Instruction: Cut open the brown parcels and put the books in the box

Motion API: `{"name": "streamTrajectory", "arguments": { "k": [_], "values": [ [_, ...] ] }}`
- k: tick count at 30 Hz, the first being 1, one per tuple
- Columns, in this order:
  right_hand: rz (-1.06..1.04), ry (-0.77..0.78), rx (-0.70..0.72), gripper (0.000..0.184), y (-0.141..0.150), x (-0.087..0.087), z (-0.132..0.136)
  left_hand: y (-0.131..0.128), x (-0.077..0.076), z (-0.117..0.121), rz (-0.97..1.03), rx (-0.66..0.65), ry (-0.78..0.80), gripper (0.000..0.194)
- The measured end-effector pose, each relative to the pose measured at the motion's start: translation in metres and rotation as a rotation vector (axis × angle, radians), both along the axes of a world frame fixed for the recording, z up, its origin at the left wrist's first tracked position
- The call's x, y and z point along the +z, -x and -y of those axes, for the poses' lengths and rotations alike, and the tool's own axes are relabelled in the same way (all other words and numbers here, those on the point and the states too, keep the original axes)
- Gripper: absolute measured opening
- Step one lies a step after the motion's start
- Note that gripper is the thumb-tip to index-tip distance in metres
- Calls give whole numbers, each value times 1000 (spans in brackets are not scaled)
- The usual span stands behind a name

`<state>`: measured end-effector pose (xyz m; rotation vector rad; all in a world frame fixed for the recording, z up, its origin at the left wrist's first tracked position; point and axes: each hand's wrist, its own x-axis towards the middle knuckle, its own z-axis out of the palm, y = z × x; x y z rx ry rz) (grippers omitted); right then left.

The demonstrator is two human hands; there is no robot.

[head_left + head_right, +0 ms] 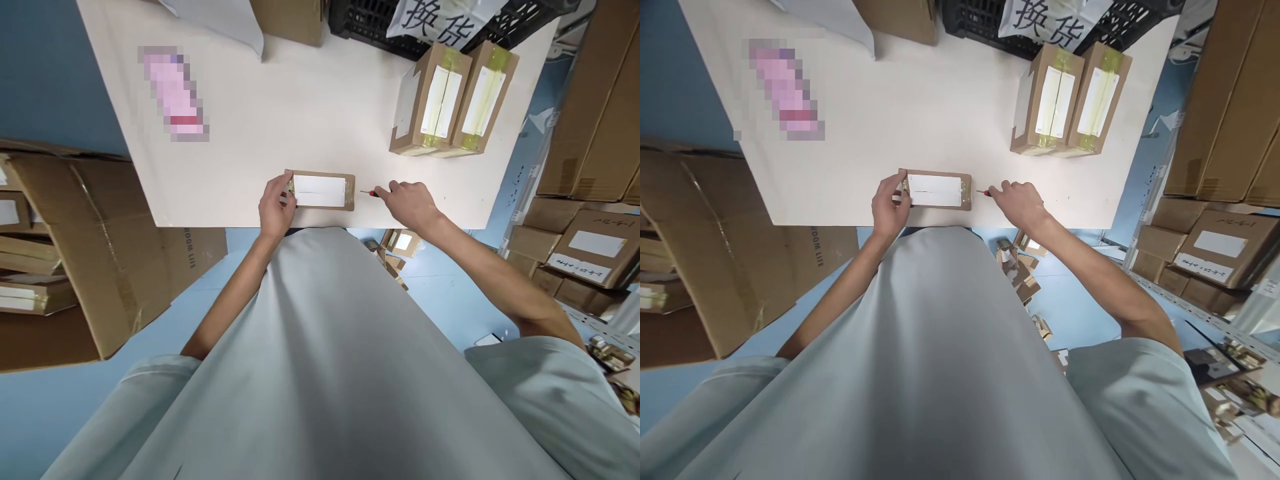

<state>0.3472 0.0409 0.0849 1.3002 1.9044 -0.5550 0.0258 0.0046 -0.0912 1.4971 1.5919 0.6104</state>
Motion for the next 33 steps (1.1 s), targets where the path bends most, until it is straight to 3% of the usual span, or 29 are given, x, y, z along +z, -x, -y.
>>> {"name": "streamTrajectory", "arguments": {
  "k": [4, 10, 13, 19, 24, 33],
  "values": [
    [-134, -5, 25, 64, 10, -6, 5, 0, 3, 0, 0, 5, 18, 70],
    [-277, 9, 70, 56, 48, -39, -1, -4, 6, -2, -41, 20, 26, 68],
    [-298, 2, 89, 55, 61, -47, -4, -5, 2, -1, -86, 19, 17, 68],
    [-251, -25, 14, 60, 64, -40, 6, -8, -2, 3, -103, 26, -35, 66],
    [-126, -11, -83, 60, 38, -29, 18, -17, 0, 5, -96, 34, -50, 62],
    [-13, 6, -88, 56, 3, -17, 27, -35, 5, 4, -49, 21, -11, 61]
  ]
}}
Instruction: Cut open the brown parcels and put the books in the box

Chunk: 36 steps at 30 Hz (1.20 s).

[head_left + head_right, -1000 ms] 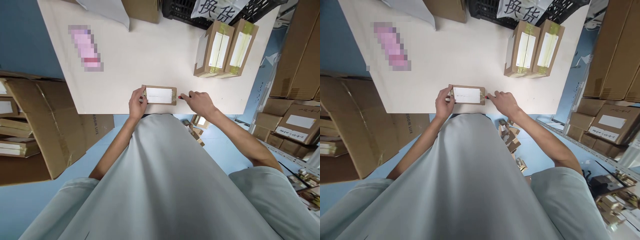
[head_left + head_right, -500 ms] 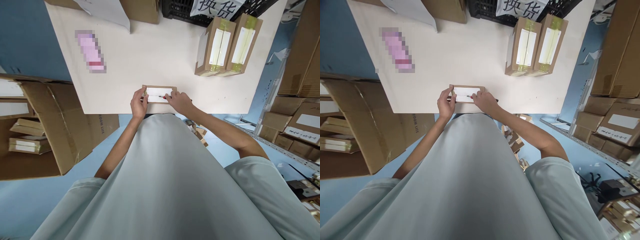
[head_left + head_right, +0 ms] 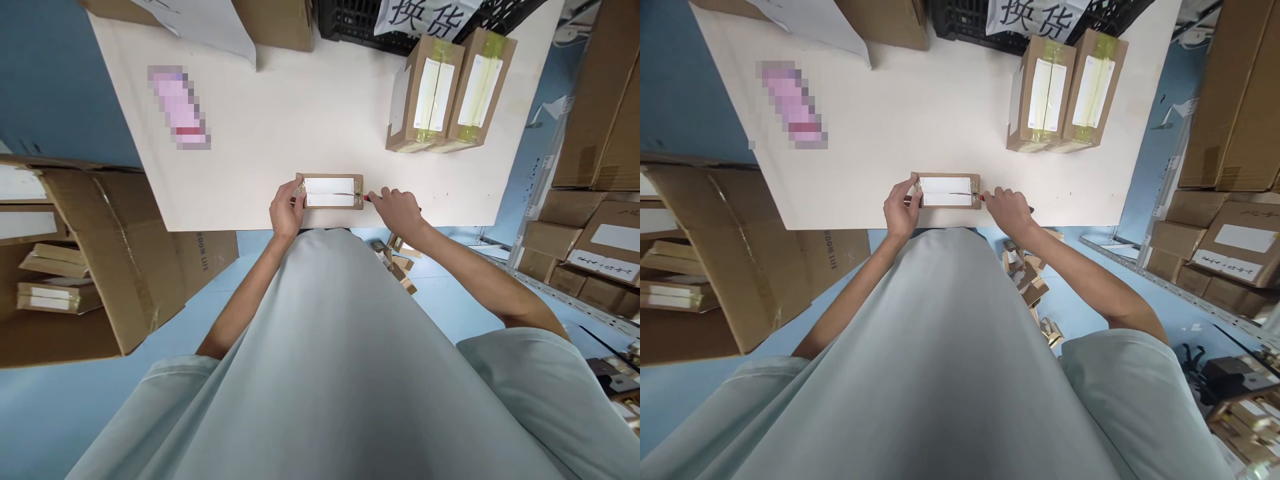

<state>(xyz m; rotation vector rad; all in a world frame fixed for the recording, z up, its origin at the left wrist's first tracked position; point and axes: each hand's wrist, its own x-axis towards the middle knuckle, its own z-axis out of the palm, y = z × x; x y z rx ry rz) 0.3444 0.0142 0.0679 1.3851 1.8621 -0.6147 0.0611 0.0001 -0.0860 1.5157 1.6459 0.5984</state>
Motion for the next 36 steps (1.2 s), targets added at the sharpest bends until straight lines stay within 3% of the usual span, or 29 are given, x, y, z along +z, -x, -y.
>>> {"name": "streamTrajectory", "arguments": {
  "k": [4, 7, 11, 16, 20, 24, 28, 32, 36],
  "values": [
    [-66, -22, 2, 57, -22, 0, 7, 3, 2, 0, -38, -30, -41, 61],
    [-156, -134, -98, 55, -47, -13, 17, 14, 3, 1, -48, -24, -57, 62],
    [-118, -303, -326, 61, -66, -65, 26, 28, 3, 1, -62, -23, -30, 59],
    [-135, -351, -535, 65, -53, -148, 29, 35, 5, -1, -91, -69, 10, 58],
    [-168, -352, -635, 66, -36, -179, 35, 42, 9, -5, -153, -71, 1, 60],
    [-188, -361, -716, 64, -28, -183, 42, 50, 15, -6, -194, -93, 15, 60],
    [-362, -496, -703, 56, -14, -172, 47, 53, 23, -13, -263, -208, -54, 60],
    [-641, -578, -477, 54, 13, -151, 42, 51, 24, -30, -313, -433, -97, 61],
    [-675, -502, -240, 49, 36, -137, 24, 45, 16, -44, -368, -560, -70, 58]
  ]
}}
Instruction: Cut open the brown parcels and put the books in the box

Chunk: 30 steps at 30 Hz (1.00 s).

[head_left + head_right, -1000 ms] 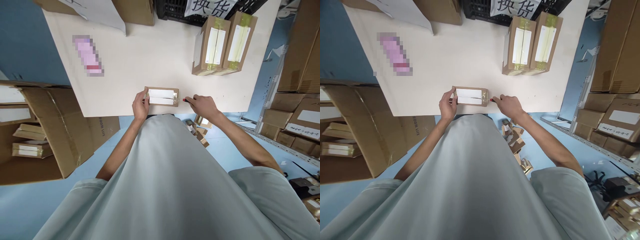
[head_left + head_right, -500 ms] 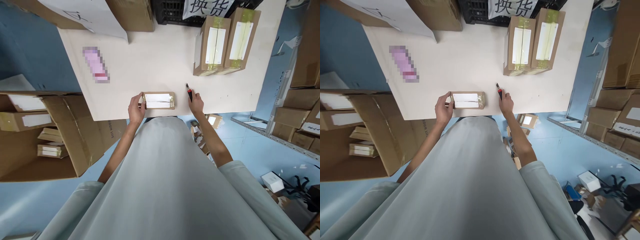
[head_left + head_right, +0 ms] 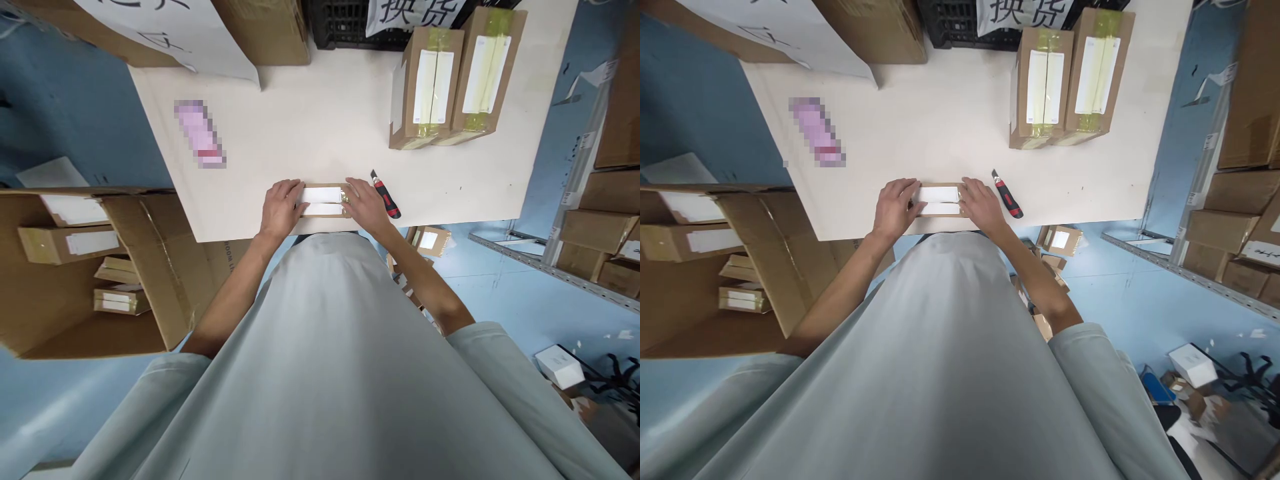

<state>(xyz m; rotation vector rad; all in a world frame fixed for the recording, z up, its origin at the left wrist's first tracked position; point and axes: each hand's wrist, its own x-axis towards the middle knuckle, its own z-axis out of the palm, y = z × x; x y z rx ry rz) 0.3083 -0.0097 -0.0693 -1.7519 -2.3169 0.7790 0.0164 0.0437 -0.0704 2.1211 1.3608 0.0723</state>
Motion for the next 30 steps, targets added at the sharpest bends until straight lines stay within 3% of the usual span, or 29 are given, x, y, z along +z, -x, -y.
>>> {"name": "streamTrajectory", "arguments": {
  "k": [7, 16, 21, 26, 30],
  "values": [
    [103, 28, 113, 59, 14, -5, -10, -6, -12, 10, 35, -24, -62, 65],
    [140, -75, 57, 66, 20, -21, -11, -10, -27, 1, 93, 14, -88, 72],
    [162, -1, 57, 66, 17, -17, -19, -10, -23, -1, 97, -23, -90, 67],
    [133, 44, 10, 67, 10, -13, -38, -6, -16, -18, 75, -114, -42, 60],
    [108, -19, -143, 60, 9, 3, -30, -1, -10, -26, 66, -171, -39, 58]
  ]
}}
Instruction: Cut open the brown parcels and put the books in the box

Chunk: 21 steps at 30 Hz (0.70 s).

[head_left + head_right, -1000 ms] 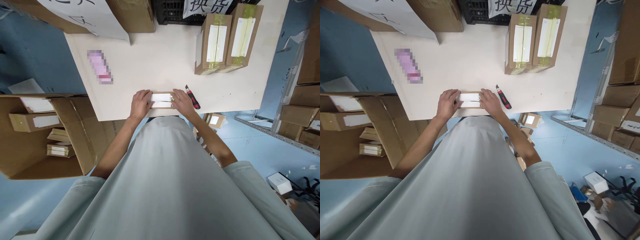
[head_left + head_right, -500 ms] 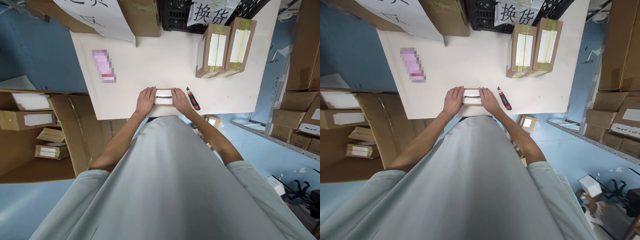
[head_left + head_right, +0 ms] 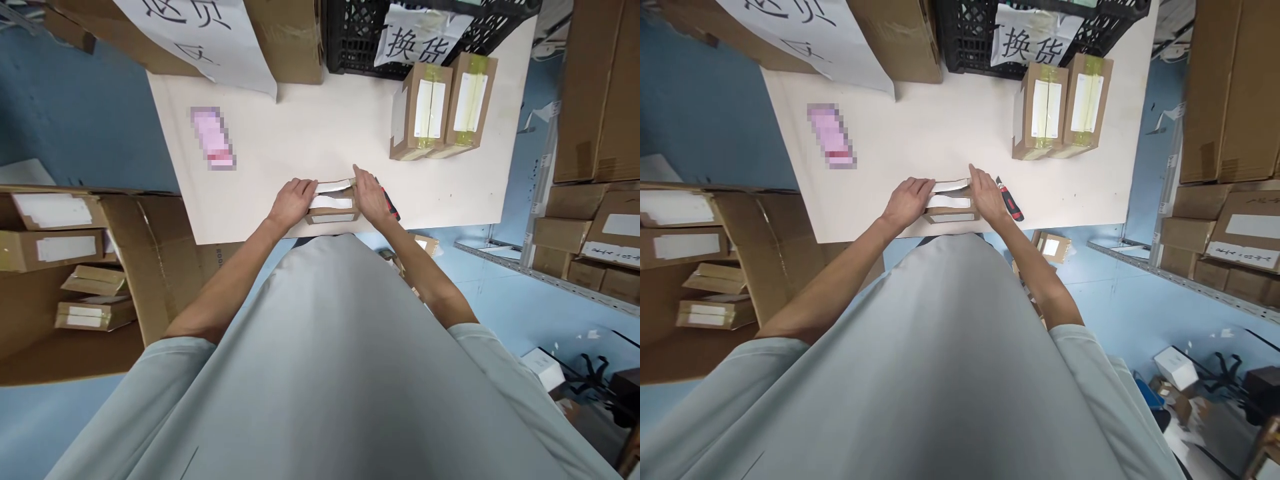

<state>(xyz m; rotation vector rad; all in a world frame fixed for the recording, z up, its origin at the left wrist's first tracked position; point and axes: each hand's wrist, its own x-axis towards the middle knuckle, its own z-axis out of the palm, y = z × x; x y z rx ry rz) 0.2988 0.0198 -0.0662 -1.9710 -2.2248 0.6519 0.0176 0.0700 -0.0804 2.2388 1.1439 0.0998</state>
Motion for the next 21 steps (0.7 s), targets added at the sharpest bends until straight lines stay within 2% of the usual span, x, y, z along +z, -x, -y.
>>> {"name": "streamTrajectory", "arguments": {
  "k": [2, 3, 7, 9, 12, 17, 21],
  "values": [
    [-21, -57, -40, 58, 4, 12, 16, 1, 5, 2, -15, -16, 3, 60],
    [-36, -59, -16, 56, 7, 18, 26, 2, 7, 4, -21, -25, 6, 61],
    [-16, 80, 174, 38, 23, 30, 58, 0, 15, 17, -31, -73, -7, 63],
    [52, 140, 189, 31, 31, 27, 65, -2, 16, 22, -25, -85, -16, 62],
    [121, 166, 204, 40, 37, 16, 71, -3, 16, 23, -35, -119, -29, 59],
    [122, 157, 225, 49, 35, 7, 79, 0, 15, 12, -83, -245, -28, 60],
    [114, 173, 230, 46, 33, 8, 82, 3, 20, 1, -100, -243, 24, 53]
  ]
}}
